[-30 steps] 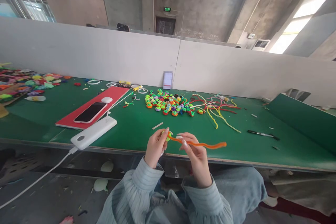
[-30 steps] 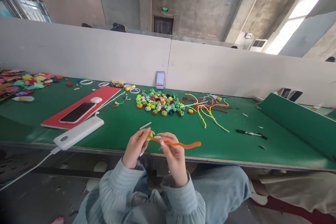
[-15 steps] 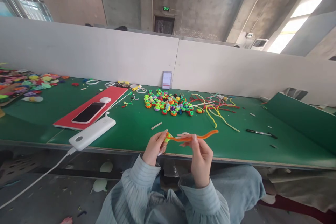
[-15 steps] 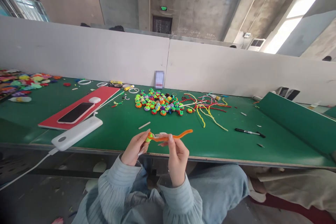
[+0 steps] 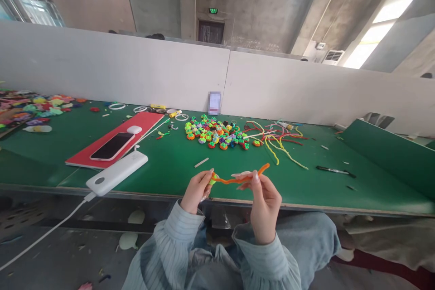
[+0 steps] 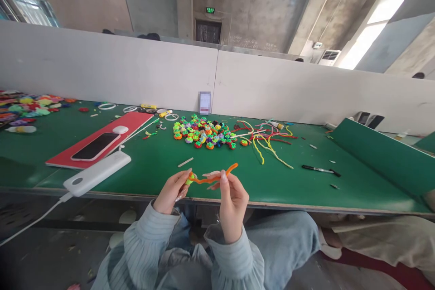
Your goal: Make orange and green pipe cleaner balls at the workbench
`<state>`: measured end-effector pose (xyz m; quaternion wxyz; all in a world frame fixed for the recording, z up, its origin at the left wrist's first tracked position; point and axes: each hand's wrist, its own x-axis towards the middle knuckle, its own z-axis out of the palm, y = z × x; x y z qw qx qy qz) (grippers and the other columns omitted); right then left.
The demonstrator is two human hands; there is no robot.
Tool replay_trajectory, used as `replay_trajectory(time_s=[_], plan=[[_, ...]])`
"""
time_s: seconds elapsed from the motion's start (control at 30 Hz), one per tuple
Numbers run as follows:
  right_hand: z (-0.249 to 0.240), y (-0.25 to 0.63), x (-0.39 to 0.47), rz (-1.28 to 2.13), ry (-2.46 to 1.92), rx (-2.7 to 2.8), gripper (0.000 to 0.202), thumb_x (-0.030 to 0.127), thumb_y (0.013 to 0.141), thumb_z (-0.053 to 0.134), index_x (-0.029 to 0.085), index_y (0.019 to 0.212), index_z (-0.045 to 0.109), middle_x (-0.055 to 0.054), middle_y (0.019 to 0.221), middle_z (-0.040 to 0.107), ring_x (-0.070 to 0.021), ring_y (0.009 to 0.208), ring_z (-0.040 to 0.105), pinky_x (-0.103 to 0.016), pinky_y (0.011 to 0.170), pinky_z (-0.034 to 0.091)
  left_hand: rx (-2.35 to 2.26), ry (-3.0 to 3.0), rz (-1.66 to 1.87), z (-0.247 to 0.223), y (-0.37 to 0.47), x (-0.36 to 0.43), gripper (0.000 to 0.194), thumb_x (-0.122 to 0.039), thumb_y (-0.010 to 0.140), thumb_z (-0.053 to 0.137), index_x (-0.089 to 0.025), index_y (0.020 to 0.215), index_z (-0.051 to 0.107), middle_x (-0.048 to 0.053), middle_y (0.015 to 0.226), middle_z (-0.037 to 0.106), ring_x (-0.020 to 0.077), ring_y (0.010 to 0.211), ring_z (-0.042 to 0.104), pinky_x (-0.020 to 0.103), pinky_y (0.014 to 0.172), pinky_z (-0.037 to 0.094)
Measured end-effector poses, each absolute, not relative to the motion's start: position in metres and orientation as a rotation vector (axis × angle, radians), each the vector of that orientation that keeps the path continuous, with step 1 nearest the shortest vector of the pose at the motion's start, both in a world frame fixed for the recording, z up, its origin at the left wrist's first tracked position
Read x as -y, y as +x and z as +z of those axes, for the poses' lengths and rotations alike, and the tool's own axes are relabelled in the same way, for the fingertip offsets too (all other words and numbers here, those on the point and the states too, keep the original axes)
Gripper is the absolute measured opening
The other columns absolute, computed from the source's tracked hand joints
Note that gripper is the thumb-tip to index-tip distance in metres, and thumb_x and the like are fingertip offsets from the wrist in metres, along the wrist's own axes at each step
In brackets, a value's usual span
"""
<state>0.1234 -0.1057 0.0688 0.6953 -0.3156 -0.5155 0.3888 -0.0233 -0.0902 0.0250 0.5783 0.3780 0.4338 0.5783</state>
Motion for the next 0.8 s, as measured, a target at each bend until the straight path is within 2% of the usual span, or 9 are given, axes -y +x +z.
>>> replay_trajectory(time_s=[0.23, 0.43, 0.63, 0.8], plan=[[0.071, 0.125, 0.107, 0.845, -0.702, 1.158, 0.016, 0.022, 0.084, 0.053, 0.015, 0.075, 0.065, -0.007, 0.079, 0.07, -0.0184, 0.07, 0.063, -0.026, 0.049, 0.047, -1.048, 0.867, 1.376, 0.023, -0.025, 0.089, 0.038, -0.051, 0.071, 0.059, -0.014, 0.071, 0.054, -0.01, 0.039, 0.033, 0.0003, 0.029, 0.022, 0.015, 0.03, 0.016], [0.073, 0.12, 0.109, 0.673, -0.796, 1.147, 0.016, 0.024, 0.084, 0.053, 0.014, 0.086, 0.064, -0.005, 0.07, 0.068, -0.0154, 0.058, 0.062, -0.028, 0.051, 0.05, -1.089, 0.846, 1.433, 0.024, -0.018, 0.089, 0.039, -0.053, 0.07, 0.059, -0.013, 0.07, 0.056, -0.01, 0.039, 0.032, 0.0003, 0.03, 0.023, 0.015, 0.031, 0.017], [0.078, 0.109, 0.108, 0.545, -0.836, 1.085, 0.015, 0.025, 0.083, 0.055, 0.013, 0.086, 0.064, -0.003, 0.063, 0.067, -0.016, 0.055, 0.064, -0.028, 0.052, 0.052, -1.115, 0.834, 1.457, 0.023, -0.012, 0.089, 0.039, -0.053, 0.07, 0.059, -0.014, 0.069, 0.055, -0.01, 0.038, 0.032, 0.0006, 0.03, 0.023, 0.015, 0.031, 0.017], [0.082, 0.108, 0.107, 0.546, -0.877, 1.022, 0.018, 0.027, 0.083, 0.056, 0.012, 0.088, 0.065, 0.0, 0.052, 0.062, -0.0146, 0.045, 0.06, -0.026, 0.046, 0.05, -1.096, 0.877, 1.438, 0.021, -0.009, 0.089, 0.04, -0.054, 0.072, 0.056, -0.014, 0.069, 0.056, -0.01, 0.038, 0.032, 0.001, 0.029, 0.024, 0.015, 0.031, 0.019]])
